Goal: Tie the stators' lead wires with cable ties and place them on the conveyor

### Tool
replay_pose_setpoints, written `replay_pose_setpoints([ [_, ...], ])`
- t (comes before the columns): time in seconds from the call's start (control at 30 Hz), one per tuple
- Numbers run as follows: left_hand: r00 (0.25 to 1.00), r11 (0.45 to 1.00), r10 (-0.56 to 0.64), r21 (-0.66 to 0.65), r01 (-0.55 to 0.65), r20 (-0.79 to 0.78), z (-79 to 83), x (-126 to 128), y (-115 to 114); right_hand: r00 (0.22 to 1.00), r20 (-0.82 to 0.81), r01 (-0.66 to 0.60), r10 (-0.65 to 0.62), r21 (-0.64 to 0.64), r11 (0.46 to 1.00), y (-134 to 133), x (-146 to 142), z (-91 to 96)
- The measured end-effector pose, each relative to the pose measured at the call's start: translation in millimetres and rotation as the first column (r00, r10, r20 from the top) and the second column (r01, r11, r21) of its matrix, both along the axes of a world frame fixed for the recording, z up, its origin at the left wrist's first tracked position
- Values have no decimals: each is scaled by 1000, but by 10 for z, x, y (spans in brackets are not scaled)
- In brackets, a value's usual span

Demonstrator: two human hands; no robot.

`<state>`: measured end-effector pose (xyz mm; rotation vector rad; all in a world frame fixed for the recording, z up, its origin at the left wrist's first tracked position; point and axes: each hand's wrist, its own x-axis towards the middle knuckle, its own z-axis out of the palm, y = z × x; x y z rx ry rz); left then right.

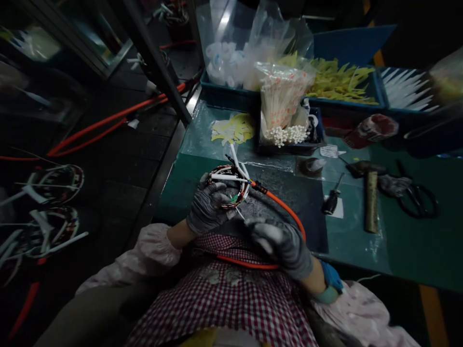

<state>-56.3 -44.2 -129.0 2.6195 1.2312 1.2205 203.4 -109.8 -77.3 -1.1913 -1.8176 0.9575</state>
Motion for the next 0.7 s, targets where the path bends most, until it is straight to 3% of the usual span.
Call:
replay_pose_setpoints([
  [0.13,995,1000,-29,1,29,93,53,20,8,984,174,-46,36,54,998,464,-198,-25],
  [0.23,986,998,-59,-2,60,157,93,45,11,896,444,-53,24,55,997,766,-381,115],
  [0.3,981,998,-62,-11,65,182,94,52,14,843,532,-88,82,-15,996,879,-467,210],
  [0.37,981,998,-51,-28,57,187,75,51,15,868,477,-126,141,-64,990,918,-514,256],
  [0.47,983,998,-42,-41,50,177,49,47,7,984,142,-95,107,-89,992,902,-512,259],
  [0.57,987,999,-28,-38,35,161,65,43,-3,981,-128,-168,143,-205,964,894,-456,295],
  [0.63,989,999,-32,-33,37,145,90,36,-6,966,-155,-244,207,-280,928,907,-414,335],
  [0.7,991,998,-41,-39,47,130,103,20,-4,974,-131,-216,184,-293,932,914,-381,351],
])
